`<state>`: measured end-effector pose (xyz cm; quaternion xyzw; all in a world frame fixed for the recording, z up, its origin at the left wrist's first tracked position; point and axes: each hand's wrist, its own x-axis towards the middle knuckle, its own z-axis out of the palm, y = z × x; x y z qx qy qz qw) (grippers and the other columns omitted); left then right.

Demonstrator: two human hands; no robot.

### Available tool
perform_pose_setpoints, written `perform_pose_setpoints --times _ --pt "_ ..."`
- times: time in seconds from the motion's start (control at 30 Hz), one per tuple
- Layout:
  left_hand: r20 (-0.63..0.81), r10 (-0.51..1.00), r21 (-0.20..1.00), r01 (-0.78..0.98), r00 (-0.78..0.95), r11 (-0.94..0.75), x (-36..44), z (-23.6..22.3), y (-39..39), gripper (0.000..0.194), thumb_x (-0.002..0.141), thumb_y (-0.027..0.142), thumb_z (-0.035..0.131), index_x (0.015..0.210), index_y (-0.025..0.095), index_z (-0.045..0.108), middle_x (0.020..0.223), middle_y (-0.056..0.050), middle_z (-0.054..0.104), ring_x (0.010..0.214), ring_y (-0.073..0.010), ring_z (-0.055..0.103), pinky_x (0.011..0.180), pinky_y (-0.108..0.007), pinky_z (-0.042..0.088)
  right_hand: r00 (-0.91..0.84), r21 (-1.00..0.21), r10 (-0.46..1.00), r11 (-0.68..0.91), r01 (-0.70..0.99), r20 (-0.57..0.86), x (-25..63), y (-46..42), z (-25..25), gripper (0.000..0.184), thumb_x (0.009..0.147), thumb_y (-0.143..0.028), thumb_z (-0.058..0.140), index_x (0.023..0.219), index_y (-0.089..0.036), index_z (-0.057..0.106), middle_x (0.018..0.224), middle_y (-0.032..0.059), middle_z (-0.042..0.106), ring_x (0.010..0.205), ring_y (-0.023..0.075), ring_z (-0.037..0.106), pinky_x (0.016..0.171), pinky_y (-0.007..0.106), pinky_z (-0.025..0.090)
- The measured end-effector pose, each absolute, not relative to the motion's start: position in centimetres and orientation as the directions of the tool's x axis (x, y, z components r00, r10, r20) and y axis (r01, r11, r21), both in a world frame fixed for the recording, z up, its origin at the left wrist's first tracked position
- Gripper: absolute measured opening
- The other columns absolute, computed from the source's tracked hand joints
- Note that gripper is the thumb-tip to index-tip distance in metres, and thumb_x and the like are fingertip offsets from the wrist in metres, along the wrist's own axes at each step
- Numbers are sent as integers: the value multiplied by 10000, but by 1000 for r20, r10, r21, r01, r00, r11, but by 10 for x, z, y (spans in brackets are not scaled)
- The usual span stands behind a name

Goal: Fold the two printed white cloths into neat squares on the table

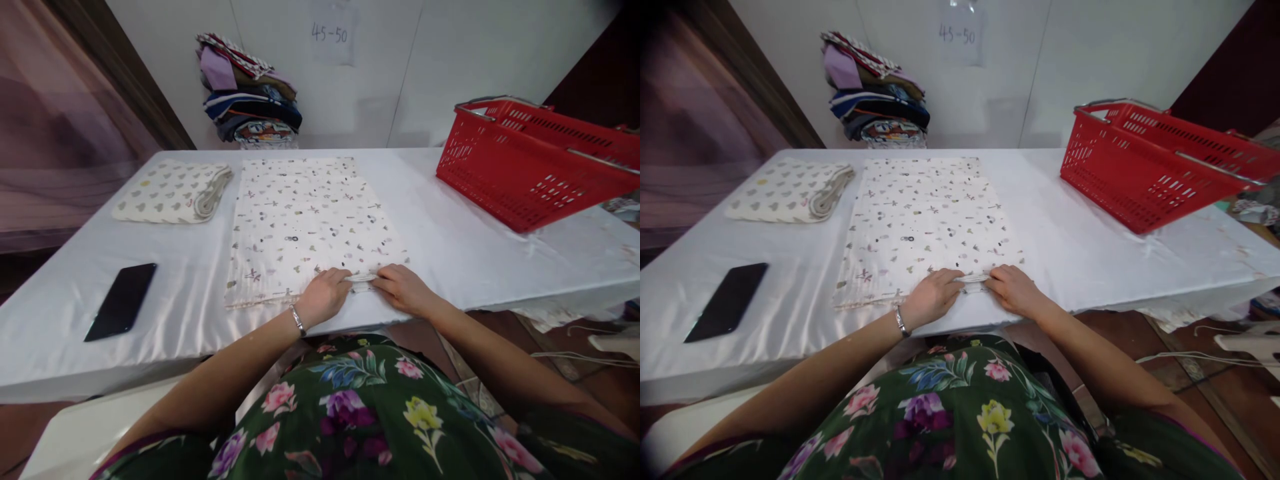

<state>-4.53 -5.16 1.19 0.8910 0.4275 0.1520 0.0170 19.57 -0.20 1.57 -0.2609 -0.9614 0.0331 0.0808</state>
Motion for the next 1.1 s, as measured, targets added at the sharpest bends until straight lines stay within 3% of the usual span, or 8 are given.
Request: perform_pose_setpoints --times 0.3,0.47,0.67,0.87,1.1 --pt "213 794 114 792 570 -600 -44 20 -48 182 825 314 573 908 159 622 1123 -84 568 983 -220 521 810 -363 452 -849 -186 520 847 499 94 193 3 24 238 877 -341 489 1017 -197 617 931 73 551 846 186 472 731 311 348" --pt "184 788 51 795 588 -605 -42 20 -46 132 848 184 502 797 148 619 1054 -74 589 893 -193 539 754 -338 452 -854 -116 515 855 505 80 191 4 24 190 886 -269 465 935 -202 636 891 63 561 810 181 471 711 311 332" --pt "273 755 97 764 596 -638 -42 19 -53 166 869 185 462 795 152 607 1044 -68 591 891 -174 529 767 -325 443 -834 -146 533 844 515 139 195 1 18 221 879 -170 433 969 -192 634 898 73 569 829 180 473 724 302 338" --pt "311 741 92 757 595 -647 -42 10 -56 174 887 208 448 829 147 600 1011 -62 601 889 -175 524 772 -318 440 -824 -125 542 840 528 165 194 -5 13 215 894 -289 458 930 -180 640 867 77 559 814 186 475 722 314 350" --pt "311 788 151 791 531 -593 -42 10 -52 141 894 216 434 899 160 563 974 -72 591 909 -178 532 768 -323 449 -783 -275 584 806 525 216 195 -1 11 210 894 -287 463 978 -200 635 902 74 577 859 184 508 755 319 400"
